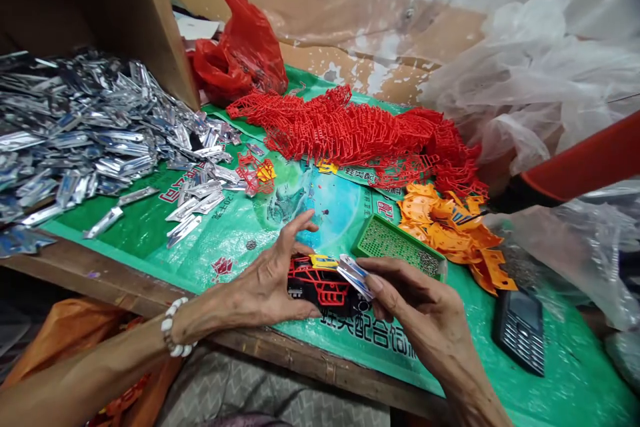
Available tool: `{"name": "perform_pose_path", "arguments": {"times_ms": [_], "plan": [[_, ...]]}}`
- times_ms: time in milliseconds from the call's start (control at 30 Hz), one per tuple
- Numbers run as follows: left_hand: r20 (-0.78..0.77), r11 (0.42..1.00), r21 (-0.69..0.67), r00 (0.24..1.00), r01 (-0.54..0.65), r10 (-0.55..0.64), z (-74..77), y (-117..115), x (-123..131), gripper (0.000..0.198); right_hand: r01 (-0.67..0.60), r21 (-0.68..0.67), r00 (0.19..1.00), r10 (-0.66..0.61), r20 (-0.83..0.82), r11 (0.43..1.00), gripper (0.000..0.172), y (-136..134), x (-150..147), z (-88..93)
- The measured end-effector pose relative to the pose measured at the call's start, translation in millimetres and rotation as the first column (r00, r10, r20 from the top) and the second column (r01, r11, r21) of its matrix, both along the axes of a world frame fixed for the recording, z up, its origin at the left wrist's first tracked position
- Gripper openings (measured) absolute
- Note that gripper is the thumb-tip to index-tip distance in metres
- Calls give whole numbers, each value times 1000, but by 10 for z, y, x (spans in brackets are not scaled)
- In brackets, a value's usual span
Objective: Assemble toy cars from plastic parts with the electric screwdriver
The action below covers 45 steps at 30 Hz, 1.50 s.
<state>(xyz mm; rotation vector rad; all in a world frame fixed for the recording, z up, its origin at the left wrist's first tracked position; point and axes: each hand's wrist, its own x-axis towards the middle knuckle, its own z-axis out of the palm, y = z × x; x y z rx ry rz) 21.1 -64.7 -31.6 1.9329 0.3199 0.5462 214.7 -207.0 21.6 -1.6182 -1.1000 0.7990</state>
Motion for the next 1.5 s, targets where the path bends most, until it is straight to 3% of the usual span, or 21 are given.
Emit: {"name": "perform_pose_path", "arguments": {"times_ms": [267,567,700,967,1200,1500], "plan": [[82,969,245,995,29,-51,37,-84,-46,120,120,30,979,-113,-168,992,15,-176,-69,-107],[22,986,164,999,34,-38,110,-87,-53,109,119,44,960,-104,-259,992,12,-146,-124,-51],[14,994,111,1000,27,-28,99,-46,-2,108,117,57,970,-102,-219,991,15,-97,-125,-9],[-232,993,-72,966,97,-112,271,156,129,101,166,57,970,-153,-187,984,25,94,-94,68],[-285,970,-155,931,190,-228,375,298,301,104,92,-34,963,-98,-252,995,24,361,89,210],[-316,979,-96,928,178,-199,391,279,328,110,-65,-166,910,-9,-414,984,28,560,198,217]]}}
